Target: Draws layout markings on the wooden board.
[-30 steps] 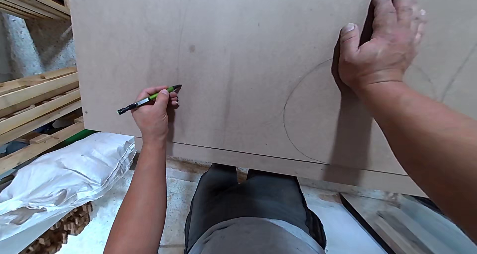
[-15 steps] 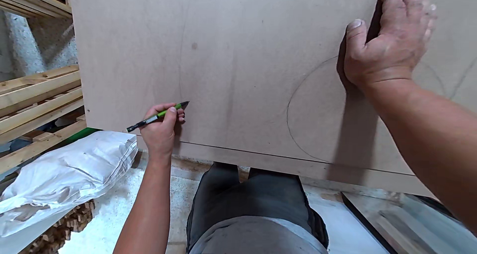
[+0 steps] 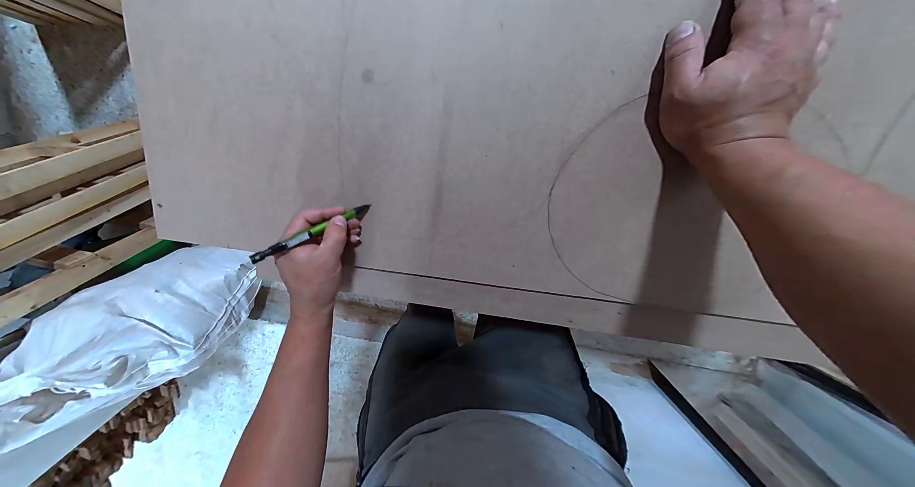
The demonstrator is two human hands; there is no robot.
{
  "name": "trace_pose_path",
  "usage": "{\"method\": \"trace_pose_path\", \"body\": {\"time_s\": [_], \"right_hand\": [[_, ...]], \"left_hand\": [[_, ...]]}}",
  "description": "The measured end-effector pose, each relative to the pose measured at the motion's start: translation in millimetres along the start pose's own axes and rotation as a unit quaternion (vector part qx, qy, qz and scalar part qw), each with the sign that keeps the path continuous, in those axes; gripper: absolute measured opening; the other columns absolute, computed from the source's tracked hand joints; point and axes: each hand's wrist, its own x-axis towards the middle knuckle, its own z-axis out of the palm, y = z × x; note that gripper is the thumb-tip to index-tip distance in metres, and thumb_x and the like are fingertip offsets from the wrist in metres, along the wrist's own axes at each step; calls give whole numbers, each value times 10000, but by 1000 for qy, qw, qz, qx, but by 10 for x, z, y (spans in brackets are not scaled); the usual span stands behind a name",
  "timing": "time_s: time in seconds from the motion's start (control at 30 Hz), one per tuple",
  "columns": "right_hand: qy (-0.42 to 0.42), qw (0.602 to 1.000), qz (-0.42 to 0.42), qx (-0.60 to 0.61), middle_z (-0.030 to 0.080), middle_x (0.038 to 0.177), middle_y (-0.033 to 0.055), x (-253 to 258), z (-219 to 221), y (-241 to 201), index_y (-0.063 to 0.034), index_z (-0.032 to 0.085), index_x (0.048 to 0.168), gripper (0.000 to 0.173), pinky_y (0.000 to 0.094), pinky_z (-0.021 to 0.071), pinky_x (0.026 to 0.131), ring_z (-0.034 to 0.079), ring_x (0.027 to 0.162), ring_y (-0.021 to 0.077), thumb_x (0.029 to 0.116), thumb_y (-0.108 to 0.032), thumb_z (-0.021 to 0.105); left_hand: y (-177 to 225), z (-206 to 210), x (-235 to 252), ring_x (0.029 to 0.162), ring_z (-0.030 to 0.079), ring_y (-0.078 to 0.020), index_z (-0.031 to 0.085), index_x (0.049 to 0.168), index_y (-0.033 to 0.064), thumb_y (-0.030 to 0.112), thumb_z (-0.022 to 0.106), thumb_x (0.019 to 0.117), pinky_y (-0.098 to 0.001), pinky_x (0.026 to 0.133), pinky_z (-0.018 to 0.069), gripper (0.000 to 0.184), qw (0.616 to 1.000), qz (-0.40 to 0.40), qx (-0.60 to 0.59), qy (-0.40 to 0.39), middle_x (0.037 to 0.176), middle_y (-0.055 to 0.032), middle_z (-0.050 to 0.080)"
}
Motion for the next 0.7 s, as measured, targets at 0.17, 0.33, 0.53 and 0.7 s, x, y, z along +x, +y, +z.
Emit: {"method": "trace_pose_path", "body": {"time_s": [0.17,0.33,0.53,0.7], "right_hand": [[-2,1000,-1,0,296,1691,82,8,6,7,-220,376,1607,749,583,165,1257,253,1566,294,997,-648,308],[-1,1000,3,4,296,1690,86,0,-2,-16,-208,389,1599,751,581,163,1256,250,1567,296,991,-642,314],[-3,1000,8,4,283,1696,85,6,-4,-18,-207,378,1605,756,578,154,1262,240,1571,290,994,-648,311],[-6,1000,9,8,273,1699,83,6,-22,-53,-202,367,1611,753,580,142,1264,229,1575,287,996,-632,310]], "left_hand": [[-39,39,-291,753,755,-231,704,1066,3,36,670,935,-370,685,657,139,999,-10,3,-30,890,-145,760],[-35,50,-257,758,757,-230,695,1077,-14,9,657,943,-364,686,656,141,1000,-9,-17,-16,893,-157,759],[-30,113,-334,753,757,-226,705,1061,6,34,670,930,-361,683,656,139,999,-8,19,-29,883,-141,764],[20,141,-465,773,756,-240,720,1088,39,67,664,963,-363,716,650,140,996,-38,3,-75,915,-146,764]]}}
